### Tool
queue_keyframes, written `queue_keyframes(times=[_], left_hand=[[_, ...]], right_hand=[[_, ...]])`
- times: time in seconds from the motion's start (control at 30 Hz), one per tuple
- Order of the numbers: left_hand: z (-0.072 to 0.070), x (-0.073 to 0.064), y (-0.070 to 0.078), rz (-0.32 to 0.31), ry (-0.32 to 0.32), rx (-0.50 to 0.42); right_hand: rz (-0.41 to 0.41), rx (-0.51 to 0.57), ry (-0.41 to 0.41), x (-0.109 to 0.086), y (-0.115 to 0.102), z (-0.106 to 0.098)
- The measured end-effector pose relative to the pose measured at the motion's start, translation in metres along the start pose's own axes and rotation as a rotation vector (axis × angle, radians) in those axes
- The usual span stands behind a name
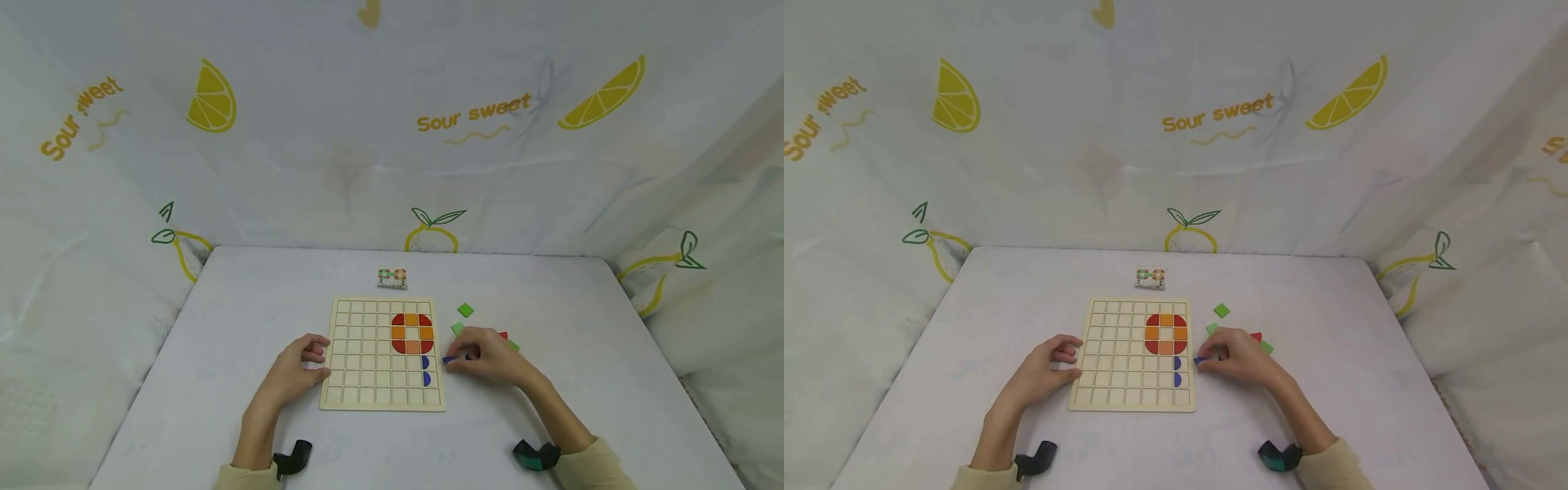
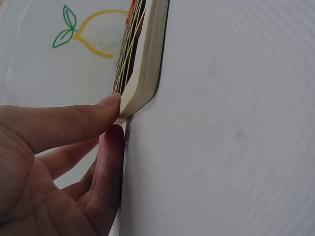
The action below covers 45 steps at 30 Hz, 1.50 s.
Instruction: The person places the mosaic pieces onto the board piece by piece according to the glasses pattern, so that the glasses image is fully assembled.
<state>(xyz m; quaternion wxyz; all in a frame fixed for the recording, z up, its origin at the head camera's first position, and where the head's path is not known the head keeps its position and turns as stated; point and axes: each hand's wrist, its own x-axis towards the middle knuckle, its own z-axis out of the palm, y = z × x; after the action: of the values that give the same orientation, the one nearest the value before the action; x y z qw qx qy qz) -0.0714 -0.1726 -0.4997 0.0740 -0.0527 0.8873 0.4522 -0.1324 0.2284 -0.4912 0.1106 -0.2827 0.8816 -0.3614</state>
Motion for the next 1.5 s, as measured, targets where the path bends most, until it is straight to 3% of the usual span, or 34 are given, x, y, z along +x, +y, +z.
queue_keyframes(times=[0.23, 0.8, 1.13, 1.5], left_hand=[[0.001, 0.000, -0.002, -0.005, 0.002, 0.008], [-0.002, 0.001, -0.001, 0.006, -0.016, -0.012], [-0.002, 0.001, -0.001, 0.007, -0.020, -0.012], [-0.001, 0.001, -0.002, 0.005, -0.012, -0.013]], right_hand=[[-0.098, 0.060, -0.061, 0.007, -0.021, 0.015], [-0.094, -0.001, -0.220, 0.011, -0.042, 0.040], [-0.078, -0.054, -0.218, 0.008, -0.045, 0.045], [-0.070, -0.016, -0.209, 0.007, -0.048, 0.040]])
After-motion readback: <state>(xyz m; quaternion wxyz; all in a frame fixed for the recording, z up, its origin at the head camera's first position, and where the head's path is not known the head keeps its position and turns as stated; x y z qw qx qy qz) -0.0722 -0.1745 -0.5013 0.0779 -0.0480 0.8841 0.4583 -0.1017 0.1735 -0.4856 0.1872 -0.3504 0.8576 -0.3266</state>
